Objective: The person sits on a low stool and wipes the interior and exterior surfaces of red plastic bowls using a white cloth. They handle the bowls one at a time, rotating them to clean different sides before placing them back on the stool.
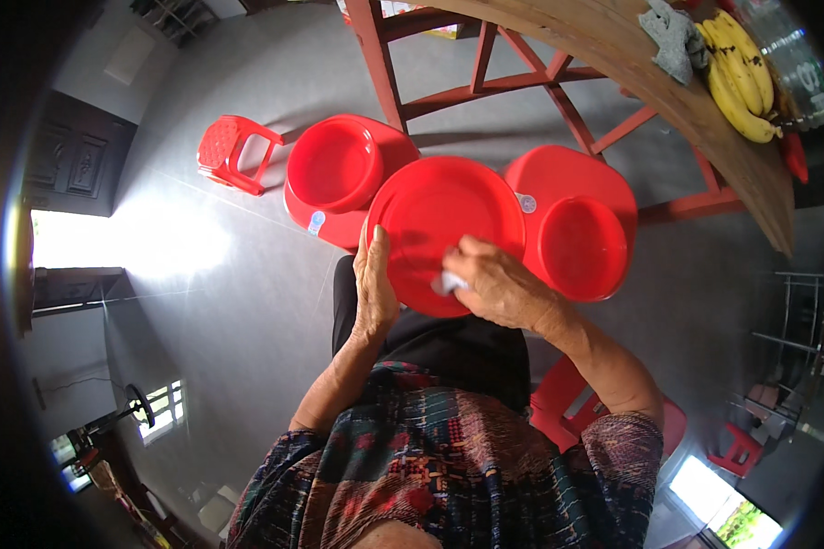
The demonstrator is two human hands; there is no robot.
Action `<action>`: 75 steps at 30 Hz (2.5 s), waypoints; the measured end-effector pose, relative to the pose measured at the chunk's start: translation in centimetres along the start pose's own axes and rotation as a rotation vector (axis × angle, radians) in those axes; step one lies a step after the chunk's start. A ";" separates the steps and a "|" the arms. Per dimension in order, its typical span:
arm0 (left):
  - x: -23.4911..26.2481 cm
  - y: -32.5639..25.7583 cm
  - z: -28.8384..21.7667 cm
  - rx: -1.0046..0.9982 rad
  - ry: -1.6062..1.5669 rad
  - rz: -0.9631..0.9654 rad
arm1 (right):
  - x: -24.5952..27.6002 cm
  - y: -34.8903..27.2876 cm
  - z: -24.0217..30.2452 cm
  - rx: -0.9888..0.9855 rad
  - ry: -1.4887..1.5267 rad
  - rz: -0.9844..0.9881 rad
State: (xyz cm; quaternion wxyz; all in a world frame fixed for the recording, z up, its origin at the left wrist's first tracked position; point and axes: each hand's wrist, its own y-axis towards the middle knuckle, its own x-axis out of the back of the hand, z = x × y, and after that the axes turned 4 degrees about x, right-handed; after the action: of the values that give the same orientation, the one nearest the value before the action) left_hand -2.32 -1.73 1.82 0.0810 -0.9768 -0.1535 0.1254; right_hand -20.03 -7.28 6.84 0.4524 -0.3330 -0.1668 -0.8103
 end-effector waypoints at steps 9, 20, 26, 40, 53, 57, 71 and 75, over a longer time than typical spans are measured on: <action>-0.8 0.2 -0.1 -0.014 -0.099 -0.025 | -3.4 5.7 -1.0 -0.137 -0.151 -0.564; 0.3 -0.3 -0.4 0.320 -0.446 -0.086 | -2.1 4.6 2.4 0.149 0.024 0.037; 0.6 -0.2 0.3 0.280 -0.452 -0.081 | -1.2 3.3 2.6 0.091 0.328 0.024; 0.7 0.4 0.4 0.222 -0.392 -0.200 | -4.7 7.7 3.2 -0.003 0.376 -0.435; 1.7 0.5 -0.5 0.054 -0.204 -0.177 | 0.0 0.8 1.9 0.192 -0.505 0.134; 2.4 1.2 0.5 -0.028 -0.089 -0.118 | 2.7 0.4 -0.3 0.148 -0.230 0.157; 1.4 0.6 -0.1 0.003 -0.020 -0.019 | -2.2 0.5 0.1 0.184 -0.264 -0.007; 0.8 0.4 -0.5 0.016 -0.030 -0.010 | -1.3 1.0 -1.4 -0.040 -0.764 0.074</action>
State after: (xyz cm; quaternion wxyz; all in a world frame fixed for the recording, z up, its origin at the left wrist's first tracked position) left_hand -1.32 -1.90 2.04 0.0873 -0.9733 -0.1584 0.1411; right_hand -19.28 -7.79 4.91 0.3802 -0.6255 -0.2953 -0.6140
